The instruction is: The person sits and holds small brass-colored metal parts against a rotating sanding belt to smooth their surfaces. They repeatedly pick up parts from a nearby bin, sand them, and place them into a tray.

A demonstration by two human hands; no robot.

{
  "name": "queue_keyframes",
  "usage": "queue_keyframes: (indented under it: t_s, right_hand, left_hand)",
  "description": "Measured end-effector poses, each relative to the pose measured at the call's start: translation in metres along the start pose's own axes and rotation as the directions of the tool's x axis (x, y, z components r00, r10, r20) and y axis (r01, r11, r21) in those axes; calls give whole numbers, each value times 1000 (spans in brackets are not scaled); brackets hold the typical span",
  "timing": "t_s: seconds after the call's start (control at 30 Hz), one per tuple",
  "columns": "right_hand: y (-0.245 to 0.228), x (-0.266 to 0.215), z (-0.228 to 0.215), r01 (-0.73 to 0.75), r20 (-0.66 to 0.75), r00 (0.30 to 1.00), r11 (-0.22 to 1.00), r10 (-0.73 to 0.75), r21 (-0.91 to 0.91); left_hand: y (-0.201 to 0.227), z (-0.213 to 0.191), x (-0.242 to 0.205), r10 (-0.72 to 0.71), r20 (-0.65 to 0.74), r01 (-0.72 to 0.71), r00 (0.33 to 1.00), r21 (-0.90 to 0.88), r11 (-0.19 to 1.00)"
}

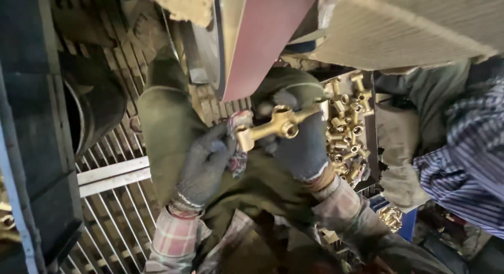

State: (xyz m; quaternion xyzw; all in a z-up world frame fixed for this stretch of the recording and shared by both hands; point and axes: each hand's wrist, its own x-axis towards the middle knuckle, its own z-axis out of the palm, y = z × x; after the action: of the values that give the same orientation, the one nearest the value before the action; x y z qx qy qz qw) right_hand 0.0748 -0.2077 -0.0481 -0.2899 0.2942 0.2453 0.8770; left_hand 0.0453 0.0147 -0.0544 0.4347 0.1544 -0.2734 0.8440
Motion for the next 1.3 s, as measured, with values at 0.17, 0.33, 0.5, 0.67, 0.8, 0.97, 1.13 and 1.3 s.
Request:
queue_keyframes:
  t_s: [0.17,0.33,0.5,0.67,0.8,0.97,1.13,1.3]
  right_hand:
    - [-1,-9,17,269,236,950,920,-205,-283]
    - [9,-28,18,158,278,955,972,-105,-175]
    - [20,-9,-8,314,385,898,922,-212,-224]
    - [-1,45,5,245,80,963,706,-258,-664]
    - [-18,85,22,149,16,955,430,-298,-891]
    - [-3,73,6,248,257,887,-74,-384,-966]
    - [28,73,-17,273,226,822,14,-524,-962]
    - [23,79,-14,194,555,702,-630,-447,-752]
  left_hand:
    - [14,18,-16,-88,-35,71,996,-331,941]
    - [-7,16,-32,107,-78,-123,991,-255,959]
    - [-33,1,-13,60,-22,-64,998,-277,959]
    - [-24,-15,58,-116,-81,83,990,-336,938]
    - [-35,-4,84,-112,-226,28,968,-345,938]
    - [-39,4,76,-19,-278,-89,960,-370,925]
    - [-32,-11,69,508,-35,-374,860,635,676]
    - [-27,-4,71,234,-200,-154,951,349,924]
